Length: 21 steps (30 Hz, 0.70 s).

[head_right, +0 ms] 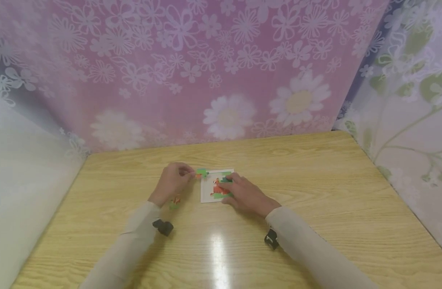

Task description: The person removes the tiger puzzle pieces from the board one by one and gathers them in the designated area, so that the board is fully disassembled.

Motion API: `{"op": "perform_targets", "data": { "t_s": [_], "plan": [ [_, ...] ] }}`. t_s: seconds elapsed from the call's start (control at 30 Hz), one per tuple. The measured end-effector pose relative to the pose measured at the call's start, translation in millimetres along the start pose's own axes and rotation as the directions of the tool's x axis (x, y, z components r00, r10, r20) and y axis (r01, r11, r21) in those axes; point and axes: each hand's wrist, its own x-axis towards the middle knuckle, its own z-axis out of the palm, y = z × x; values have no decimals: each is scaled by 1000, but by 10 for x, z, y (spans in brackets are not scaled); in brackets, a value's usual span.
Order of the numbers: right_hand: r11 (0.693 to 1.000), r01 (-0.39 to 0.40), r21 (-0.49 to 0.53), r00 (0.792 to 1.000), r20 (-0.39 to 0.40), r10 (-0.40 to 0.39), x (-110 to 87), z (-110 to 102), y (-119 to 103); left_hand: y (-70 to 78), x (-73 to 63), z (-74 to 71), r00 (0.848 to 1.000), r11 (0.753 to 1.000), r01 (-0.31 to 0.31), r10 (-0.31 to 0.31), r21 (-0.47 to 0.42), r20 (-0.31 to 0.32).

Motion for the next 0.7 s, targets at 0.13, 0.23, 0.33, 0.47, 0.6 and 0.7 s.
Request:
{"op": "perform_targets", "data": {
  "t_s": [0.13, 0.23, 0.33, 0.47, 0.6, 0.7],
  "plan": [
    [1000, 7, -3, 1000, 1, -7, 2, 4, 7, -70, -9, -63, 1000, 1000, 8, -8, -5, -9],
    [1000, 8, 0, 1000, 2, -8, 5, 8, 8, -125, -8, -97, 1000, 1000, 18, -18, -1, -23],
    [1000, 7, 9, 1000, -1, -7, 6, 13, 7, -162, -13, -130, 999, 999, 37, -36, 12, -31],
    [1000, 10, 13, 1000, -6, -10, 9, 22, 11, -176, -31, -176, 998, 998, 64, -64, 16, -16],
    [1000, 28, 0, 999, -14, -28, 0, 28, 31, -174, -42, -201, 997, 996, 82, -82, 21, -4],
    [999, 32, -7, 999, -18, -32, -9, 29, 44, -186, -44, -201, 996, 995, 93, -93, 25, 0]
  ]
}}
